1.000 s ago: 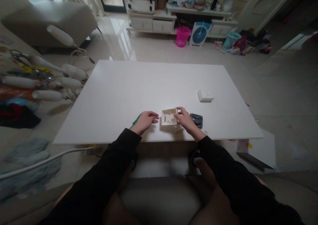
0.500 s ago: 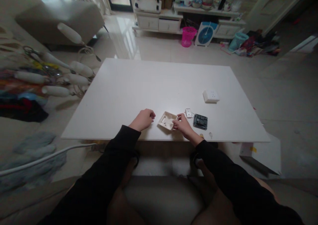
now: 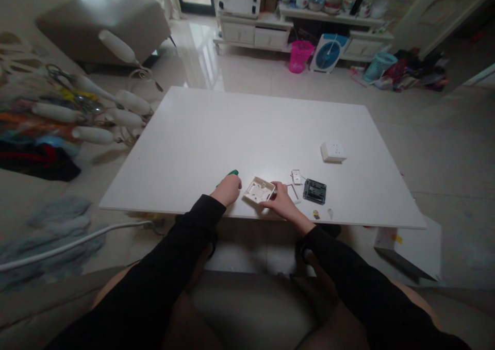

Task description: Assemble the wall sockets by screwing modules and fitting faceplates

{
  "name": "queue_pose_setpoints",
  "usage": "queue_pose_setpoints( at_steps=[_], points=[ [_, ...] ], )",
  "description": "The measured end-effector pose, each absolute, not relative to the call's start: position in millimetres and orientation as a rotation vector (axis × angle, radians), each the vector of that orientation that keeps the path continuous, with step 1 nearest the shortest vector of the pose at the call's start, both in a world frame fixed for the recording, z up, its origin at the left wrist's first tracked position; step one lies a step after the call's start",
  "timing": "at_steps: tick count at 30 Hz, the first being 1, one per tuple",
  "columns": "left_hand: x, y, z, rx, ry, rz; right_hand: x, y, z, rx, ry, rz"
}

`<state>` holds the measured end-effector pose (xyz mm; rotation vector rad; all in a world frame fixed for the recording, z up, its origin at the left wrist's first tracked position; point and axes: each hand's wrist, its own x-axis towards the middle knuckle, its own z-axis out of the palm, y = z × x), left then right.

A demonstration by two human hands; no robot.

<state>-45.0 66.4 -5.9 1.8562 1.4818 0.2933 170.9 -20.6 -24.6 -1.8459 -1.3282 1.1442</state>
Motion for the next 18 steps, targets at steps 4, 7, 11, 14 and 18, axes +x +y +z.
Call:
queue_pose_setpoints(
  at_steps=[4, 7, 11, 14, 18],
  points=[
    [-47, 66, -10, 1.944, 1.473, 0.224, 170, -24, -25, -1.79, -1.441, 1.102],
    [-50, 67, -10, 2.003, 1.469, 0.176, 170, -25, -24, -1.753, -1.579, 1.015],
    [-51, 67, -11, 2.065, 1.477, 0.125, 174, -26, -23, -1.741, -1.724, 0.938],
    [-52, 68, -12, 2.099, 1.478, 0.081, 179, -25, -22, -1.698, -1.787, 0.94],
    [-53, 67, -11, 2.141, 1.467, 0.044, 184, -23, -21, -1.62, -1.826, 0.978]
  ],
)
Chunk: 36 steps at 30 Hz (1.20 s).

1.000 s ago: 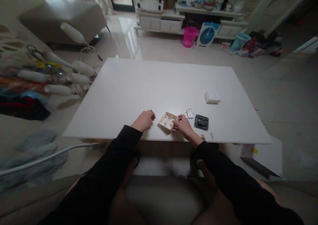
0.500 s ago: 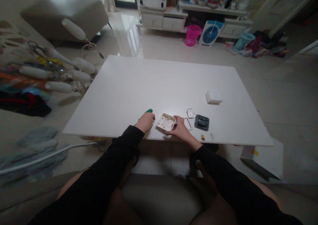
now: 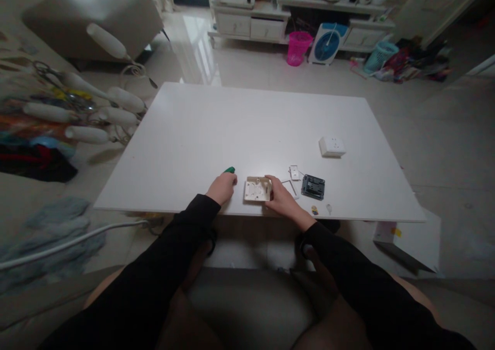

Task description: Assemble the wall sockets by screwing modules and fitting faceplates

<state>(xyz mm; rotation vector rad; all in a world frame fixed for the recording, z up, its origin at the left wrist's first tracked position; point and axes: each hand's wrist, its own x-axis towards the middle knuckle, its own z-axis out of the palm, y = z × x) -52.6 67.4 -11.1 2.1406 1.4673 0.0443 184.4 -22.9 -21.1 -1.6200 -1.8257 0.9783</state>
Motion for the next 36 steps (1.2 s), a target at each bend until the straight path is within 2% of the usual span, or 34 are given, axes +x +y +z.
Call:
queue_pose_setpoints(
  at_steps=[7, 13, 19, 36],
  points=[
    [-50, 64, -3, 2.214, 1.459, -0.028, 182, -22, -9, -1.75, -1.925, 0.82],
    [-51, 64, -6, 2.294, 1.445, -0.066, 161, -37, 19, -1.827, -2.241, 0.658],
    [-52, 65, -9, 2.347, 1.447, -0.094, 145, -48, 19, -1.712, -2.462, 0.746],
    [-53, 65, -9, 2.386, 1.415, -0.114, 176, -29, 22, -1.854, -2.45, 0.558]
  ],
)
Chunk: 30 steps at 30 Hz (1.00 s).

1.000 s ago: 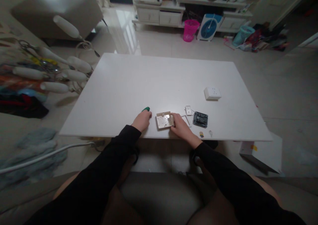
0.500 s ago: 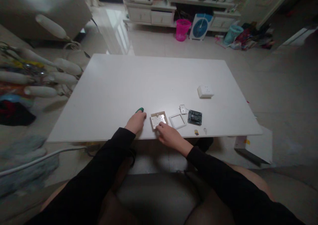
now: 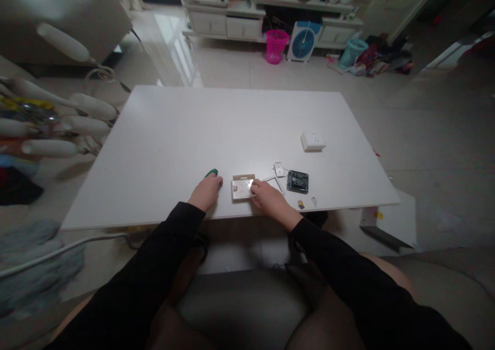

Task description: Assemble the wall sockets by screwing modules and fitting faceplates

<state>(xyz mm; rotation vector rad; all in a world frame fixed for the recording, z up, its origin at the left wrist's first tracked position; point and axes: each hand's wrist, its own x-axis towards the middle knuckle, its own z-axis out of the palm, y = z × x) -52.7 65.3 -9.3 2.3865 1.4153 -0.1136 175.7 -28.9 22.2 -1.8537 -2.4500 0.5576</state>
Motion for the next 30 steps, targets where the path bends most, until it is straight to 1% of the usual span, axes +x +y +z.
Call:
queue_pose_setpoints(
  at_steps=[4, 7, 9, 12, 15, 18, 24, 26, 27, 30],
  points=[
    [-49, 59, 5, 2.431, 1.419, -0.127, 194, -20, 45, -1.962, -2.41, 0.472],
    [-45, 56, 19, 2.449, 1.429, -0.064, 230, -11, 57, -2.23, -2.321, 0.395],
    [-42, 56, 26, 2.406, 1.443, -0.022, 256, -7, 58, -2.433, -2.239, 0.383],
    [-37, 58, 32, 2.257, 1.438, -0.017, 284, -7, 49, -2.604, -2.194, 0.434],
    [-32, 56, 32, 2.131, 1.418, -0.036, 293, -9, 38, -2.645, -2.192, 0.507],
    [-28, 52, 30, 2.101, 1.398, -0.045, 290, -9, 33, -2.658, -2.187, 0.51],
    [-27, 51, 34, 2.098, 1.425, 0.008, 294, -3, 46, -2.714, -2.14, 0.522],
    [-26, 52, 37, 2.086, 1.415, 0.09, 299, -3, 59, -2.611, -2.105, 0.604],
    [-24, 52, 39, 2.066, 1.389, 0.154, 301, -3, 67, -2.479, -2.061, 0.718],
    [-16, 51, 49, 1.821, 1.223, 0.377, 298, -6, 89, -1.822, -1.728, 1.265]
  ],
)
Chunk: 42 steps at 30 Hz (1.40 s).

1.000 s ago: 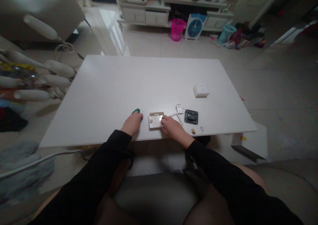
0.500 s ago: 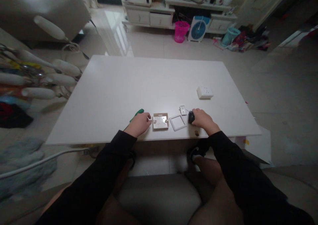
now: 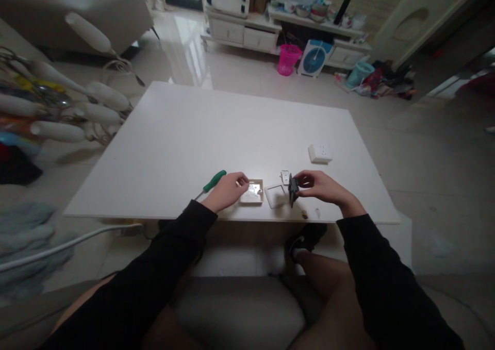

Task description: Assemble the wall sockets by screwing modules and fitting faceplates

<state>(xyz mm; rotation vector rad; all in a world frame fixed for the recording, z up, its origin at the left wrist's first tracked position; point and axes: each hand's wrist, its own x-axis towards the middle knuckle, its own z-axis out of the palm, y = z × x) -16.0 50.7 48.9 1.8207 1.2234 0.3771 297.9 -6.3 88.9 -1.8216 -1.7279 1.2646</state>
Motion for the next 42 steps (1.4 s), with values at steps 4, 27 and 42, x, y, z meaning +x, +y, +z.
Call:
queue_pose_setpoints(
  at_steps=[4, 27, 42],
  points=[
    [-2, 43, 64, 1.102, 0.852, 0.457, 277, -10, 103, -1.299, -1.328, 1.506],
    [7, 32, 71, 0.636, 0.65, 0.781, 204, 0, 91, -1.21, -0.884, 1.359],
    [18, 29, 61, 0.925, 0.771, 0.707, 181, -12, 82, -1.351, -0.803, 1.293]
  ],
)
